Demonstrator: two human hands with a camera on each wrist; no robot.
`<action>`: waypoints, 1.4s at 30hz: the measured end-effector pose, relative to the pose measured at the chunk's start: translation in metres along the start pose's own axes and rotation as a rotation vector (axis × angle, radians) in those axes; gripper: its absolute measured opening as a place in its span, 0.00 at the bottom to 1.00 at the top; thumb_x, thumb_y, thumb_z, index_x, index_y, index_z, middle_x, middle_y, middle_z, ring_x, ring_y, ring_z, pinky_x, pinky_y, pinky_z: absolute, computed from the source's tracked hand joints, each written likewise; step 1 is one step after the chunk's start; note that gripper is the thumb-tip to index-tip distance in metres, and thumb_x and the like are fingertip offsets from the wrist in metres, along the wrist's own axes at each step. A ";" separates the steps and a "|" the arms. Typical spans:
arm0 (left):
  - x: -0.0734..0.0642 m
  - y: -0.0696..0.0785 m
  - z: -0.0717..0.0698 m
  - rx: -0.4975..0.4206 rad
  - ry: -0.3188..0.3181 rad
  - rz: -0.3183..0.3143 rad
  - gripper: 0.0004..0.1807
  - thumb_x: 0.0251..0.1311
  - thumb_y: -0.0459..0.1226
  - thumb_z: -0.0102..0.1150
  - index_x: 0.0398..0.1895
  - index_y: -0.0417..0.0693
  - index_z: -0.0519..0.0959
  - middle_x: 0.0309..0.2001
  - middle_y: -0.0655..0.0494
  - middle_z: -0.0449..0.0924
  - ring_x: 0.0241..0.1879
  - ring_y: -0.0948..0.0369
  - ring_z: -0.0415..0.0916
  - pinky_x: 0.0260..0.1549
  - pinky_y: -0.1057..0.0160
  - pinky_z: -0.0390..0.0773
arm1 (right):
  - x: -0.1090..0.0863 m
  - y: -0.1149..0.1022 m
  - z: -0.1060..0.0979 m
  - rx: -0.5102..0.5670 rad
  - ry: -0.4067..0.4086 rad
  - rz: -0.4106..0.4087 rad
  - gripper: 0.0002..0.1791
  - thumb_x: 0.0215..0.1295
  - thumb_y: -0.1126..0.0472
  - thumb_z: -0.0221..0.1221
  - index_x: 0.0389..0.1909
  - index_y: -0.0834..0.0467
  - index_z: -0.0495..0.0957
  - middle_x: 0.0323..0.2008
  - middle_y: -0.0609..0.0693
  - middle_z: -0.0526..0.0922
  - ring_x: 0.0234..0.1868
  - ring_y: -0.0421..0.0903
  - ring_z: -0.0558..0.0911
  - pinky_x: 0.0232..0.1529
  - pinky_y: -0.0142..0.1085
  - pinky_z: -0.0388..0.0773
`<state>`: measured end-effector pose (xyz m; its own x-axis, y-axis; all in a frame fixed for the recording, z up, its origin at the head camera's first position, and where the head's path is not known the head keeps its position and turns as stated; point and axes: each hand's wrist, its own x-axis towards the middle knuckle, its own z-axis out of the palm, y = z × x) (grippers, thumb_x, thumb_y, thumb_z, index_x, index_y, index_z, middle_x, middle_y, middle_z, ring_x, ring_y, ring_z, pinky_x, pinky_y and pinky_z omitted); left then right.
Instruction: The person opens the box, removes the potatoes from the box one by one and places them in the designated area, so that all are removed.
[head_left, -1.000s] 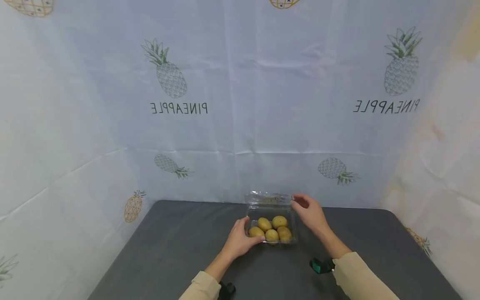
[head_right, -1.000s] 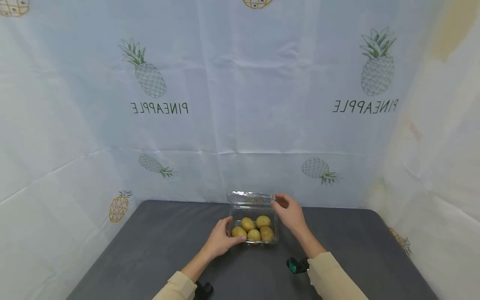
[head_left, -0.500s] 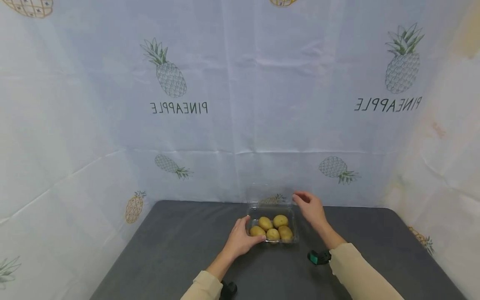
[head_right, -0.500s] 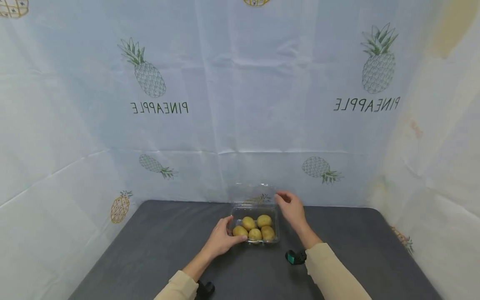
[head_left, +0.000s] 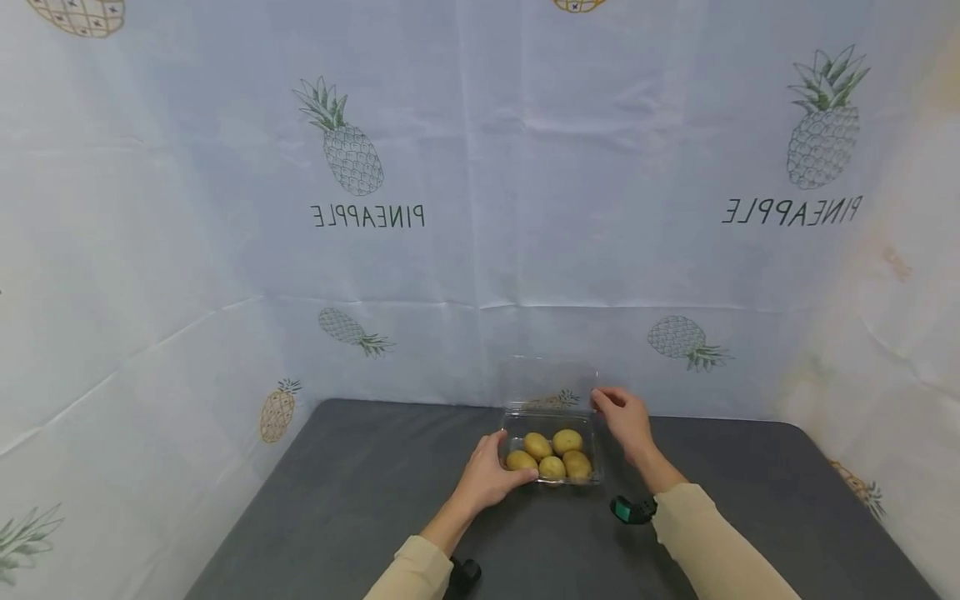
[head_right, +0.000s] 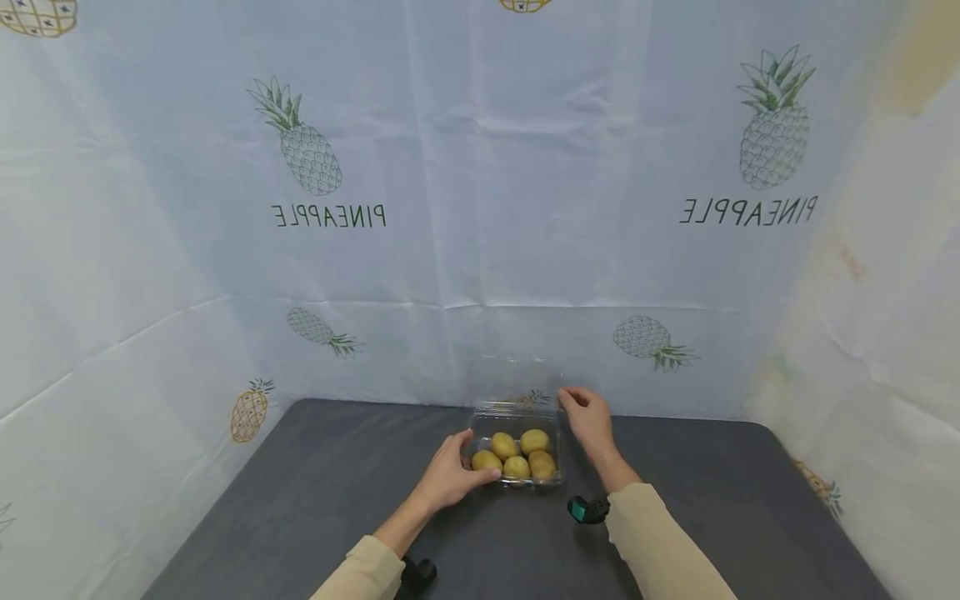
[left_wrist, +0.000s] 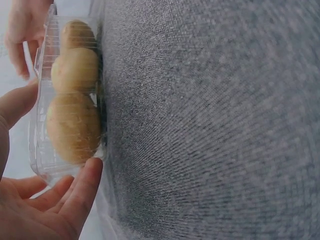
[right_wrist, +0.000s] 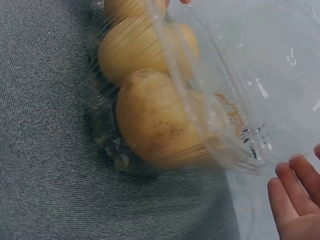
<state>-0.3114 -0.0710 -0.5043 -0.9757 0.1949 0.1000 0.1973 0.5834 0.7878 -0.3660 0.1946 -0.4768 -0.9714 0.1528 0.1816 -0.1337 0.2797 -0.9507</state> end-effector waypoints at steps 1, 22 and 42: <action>0.000 0.000 0.000 -0.001 0.000 0.000 0.50 0.56 0.53 0.75 0.74 0.35 0.63 0.66 0.40 0.68 0.40 0.58 0.72 0.38 0.52 0.75 | 0.000 0.001 0.000 -0.008 0.001 0.006 0.22 0.78 0.54 0.55 0.60 0.68 0.78 0.52 0.65 0.82 0.55 0.61 0.81 0.56 0.50 0.78; 0.000 0.002 0.001 -0.032 -0.018 -0.002 0.48 0.57 0.51 0.74 0.74 0.37 0.64 0.67 0.40 0.67 0.46 0.53 0.74 0.43 0.48 0.76 | -0.014 0.011 -0.002 -0.118 -0.082 0.115 0.26 0.78 0.54 0.54 0.66 0.69 0.71 0.56 0.67 0.79 0.56 0.61 0.80 0.56 0.51 0.78; -0.002 0.003 -0.002 -0.054 -0.018 -0.018 0.48 0.57 0.50 0.75 0.74 0.36 0.63 0.68 0.38 0.66 0.48 0.51 0.75 0.47 0.46 0.76 | -0.031 -0.026 0.004 -0.353 -0.101 -0.127 0.21 0.76 0.54 0.57 0.60 0.65 0.78 0.55 0.62 0.82 0.56 0.61 0.79 0.55 0.57 0.75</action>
<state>-0.3092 -0.0715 -0.5008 -0.9771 0.1994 0.0748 0.1739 0.5439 0.8209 -0.3334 0.1792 -0.4583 -0.9682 0.0068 0.2500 -0.1956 0.6023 -0.7739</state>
